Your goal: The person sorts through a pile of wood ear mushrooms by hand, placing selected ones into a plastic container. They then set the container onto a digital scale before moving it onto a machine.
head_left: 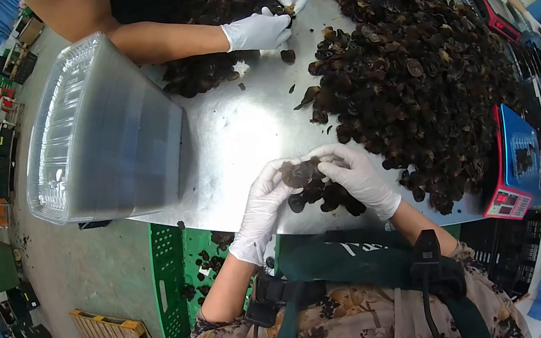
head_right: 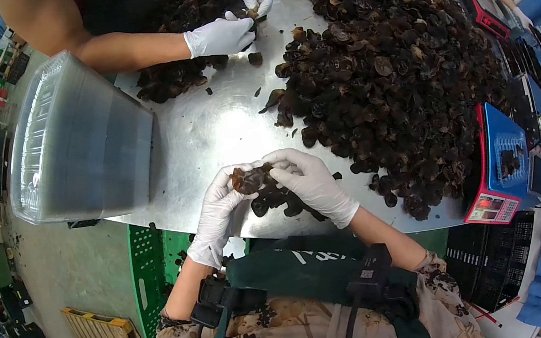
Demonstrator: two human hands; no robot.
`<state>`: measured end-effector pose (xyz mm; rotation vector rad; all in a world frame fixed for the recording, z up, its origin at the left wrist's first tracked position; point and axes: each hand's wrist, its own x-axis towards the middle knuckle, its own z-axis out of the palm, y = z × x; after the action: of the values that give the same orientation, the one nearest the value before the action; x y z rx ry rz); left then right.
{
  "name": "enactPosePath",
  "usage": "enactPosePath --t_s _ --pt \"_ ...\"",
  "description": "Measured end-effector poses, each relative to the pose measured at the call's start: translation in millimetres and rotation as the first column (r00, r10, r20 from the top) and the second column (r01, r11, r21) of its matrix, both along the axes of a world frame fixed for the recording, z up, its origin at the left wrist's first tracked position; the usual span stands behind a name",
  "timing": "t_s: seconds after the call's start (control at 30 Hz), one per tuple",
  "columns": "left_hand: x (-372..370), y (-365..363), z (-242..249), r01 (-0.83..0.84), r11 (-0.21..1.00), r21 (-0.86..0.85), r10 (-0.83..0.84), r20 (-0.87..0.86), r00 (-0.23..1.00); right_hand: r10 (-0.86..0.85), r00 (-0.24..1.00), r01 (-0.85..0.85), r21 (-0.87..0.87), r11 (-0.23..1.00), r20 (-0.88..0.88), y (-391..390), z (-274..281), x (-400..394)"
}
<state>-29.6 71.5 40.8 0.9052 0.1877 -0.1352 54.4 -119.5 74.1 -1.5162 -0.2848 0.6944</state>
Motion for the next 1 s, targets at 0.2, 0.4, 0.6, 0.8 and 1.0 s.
enactPosePath --t_s 0.2,0.4,0.6,0.8,1.0 --pt "1 4 21 -0.028 0.986 0.164 0.035 -0.042 0.999 -0.055 0.996 0.056 0.004 0.998 -0.071 -1 9 2" --pt "5 8 21 0.139 0.921 0.363 -0.086 -0.159 0.984 -0.052 0.98 0.075 -0.119 0.99 0.192 0 16 -3" --pt "11 -1 11 0.155 0.907 0.393 -0.096 -0.165 0.982 -0.086 0.991 0.091 -0.043 0.995 0.101 -4 14 4" --pt "16 -13 26 0.193 0.949 0.248 -0.139 -0.219 0.966 -0.121 0.993 0.12 0.071 0.99 0.006 -3 16 3" --pt "21 -18 34 0.214 0.966 0.143 -0.177 -0.235 0.956 -0.089 0.996 0.089 0.002 0.996 -0.012 -13 6 10"
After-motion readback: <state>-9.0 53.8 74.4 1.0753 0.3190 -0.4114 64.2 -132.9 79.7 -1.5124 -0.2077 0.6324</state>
